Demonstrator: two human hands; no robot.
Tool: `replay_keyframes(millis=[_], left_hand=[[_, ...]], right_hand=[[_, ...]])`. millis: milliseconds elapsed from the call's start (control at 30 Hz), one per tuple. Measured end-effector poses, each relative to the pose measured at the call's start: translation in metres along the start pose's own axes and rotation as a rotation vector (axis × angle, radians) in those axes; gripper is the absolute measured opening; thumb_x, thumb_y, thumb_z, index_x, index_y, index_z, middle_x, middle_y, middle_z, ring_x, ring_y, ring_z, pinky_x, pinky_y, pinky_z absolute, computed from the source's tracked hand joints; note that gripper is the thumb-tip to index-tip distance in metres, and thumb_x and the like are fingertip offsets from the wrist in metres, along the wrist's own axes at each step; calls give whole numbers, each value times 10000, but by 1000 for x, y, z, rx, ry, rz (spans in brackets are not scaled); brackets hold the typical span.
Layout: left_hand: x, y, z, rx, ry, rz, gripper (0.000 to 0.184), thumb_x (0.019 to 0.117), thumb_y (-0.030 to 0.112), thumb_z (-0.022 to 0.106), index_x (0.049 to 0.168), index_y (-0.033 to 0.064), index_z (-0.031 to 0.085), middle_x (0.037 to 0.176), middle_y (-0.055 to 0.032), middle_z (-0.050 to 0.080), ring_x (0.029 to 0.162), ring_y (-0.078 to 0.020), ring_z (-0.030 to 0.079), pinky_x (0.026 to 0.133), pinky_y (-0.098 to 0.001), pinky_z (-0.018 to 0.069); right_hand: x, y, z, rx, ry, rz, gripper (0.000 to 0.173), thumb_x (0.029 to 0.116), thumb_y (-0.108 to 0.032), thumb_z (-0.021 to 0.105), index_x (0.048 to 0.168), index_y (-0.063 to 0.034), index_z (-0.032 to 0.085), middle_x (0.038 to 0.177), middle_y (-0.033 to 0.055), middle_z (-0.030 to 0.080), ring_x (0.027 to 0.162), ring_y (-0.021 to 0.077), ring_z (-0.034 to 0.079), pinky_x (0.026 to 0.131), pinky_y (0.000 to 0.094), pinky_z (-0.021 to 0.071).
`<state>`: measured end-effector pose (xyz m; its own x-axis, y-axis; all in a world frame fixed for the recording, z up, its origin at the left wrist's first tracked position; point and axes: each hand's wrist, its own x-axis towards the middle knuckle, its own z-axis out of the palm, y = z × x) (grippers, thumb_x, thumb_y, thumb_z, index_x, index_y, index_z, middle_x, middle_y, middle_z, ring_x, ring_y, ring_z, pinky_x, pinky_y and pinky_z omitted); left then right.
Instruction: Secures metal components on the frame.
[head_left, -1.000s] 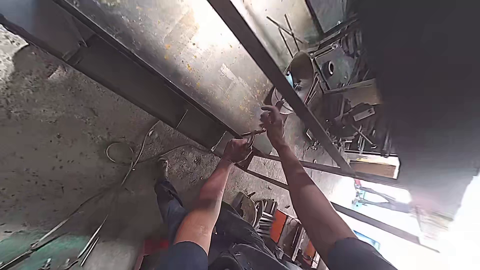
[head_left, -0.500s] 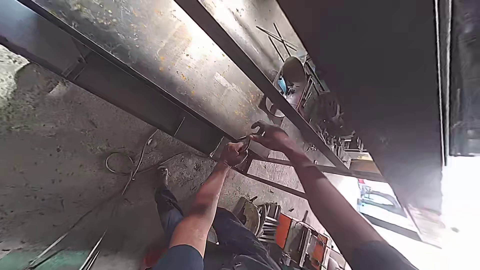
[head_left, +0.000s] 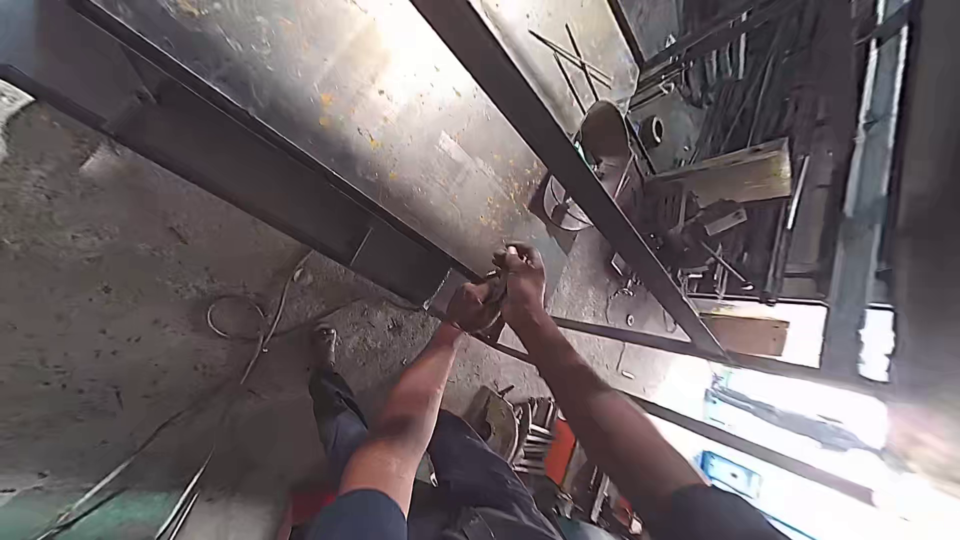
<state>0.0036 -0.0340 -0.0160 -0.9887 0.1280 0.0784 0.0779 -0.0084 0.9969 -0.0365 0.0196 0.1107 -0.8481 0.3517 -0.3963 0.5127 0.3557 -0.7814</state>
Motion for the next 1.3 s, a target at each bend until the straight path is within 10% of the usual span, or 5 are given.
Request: replay_keyframes(millis=[300, 633, 767, 1133, 1300], left_hand=[[2, -9, 11, 21, 8, 135, 340, 911, 318, 615, 754, 23, 680, 648, -91, 650, 615, -217, 660, 598, -461, 550], [0, -12, 16, 77, 66, 161, 270, 872, 224, 661, 699, 17, 648, 627, -108, 640, 595, -248, 657, 582, -476, 543], [-5, -14, 33, 127, 149, 129, 348, 904, 316, 597, 670, 61, 636, 629, -77, 642, 599, -231, 662, 560, -469, 543], [-6, 5, 13, 86, 94, 91, 263, 864, 260, 680, 843, 5, 738, 763, -144, 724, 729, -285, 725, 693, -521, 584], [4, 1, 13, 118, 46, 87, 310, 917, 286, 620, 935, 6, 753, 837, -157, 747, 801, -313, 742, 740, -548, 592]], right_hand=[[28, -19, -87, -1073, -457, -1027, 275, 896, -469, 706, 1032, -245, 791, 1323, 97, 639, 1308, 331, 519, 1080, 547, 415], [38, -89, -44, -1555, -648, -535, 387, 1008, -259, 623, 1060, 120, 680, 1095, 266, 690, 1217, 399, 600, 1089, 463, 428], [13, 7, -51, -1210, 66, -283, 705, 1034, -655, 350, 862, -71, 705, 836, 180, 700, 848, 379, 699, 725, 611, 530], [93, -5, -74, -417, -916, -376, 483, 937, -229, 744, 1336, 13, 624, 1271, 141, 703, 1171, 200, 678, 1033, 330, 547], [10, 4, -4, 214, 22, 18, 178, 1048, -285, 581, 1085, -120, 635, 906, 21, 697, 814, 127, 661, 733, 338, 566]])
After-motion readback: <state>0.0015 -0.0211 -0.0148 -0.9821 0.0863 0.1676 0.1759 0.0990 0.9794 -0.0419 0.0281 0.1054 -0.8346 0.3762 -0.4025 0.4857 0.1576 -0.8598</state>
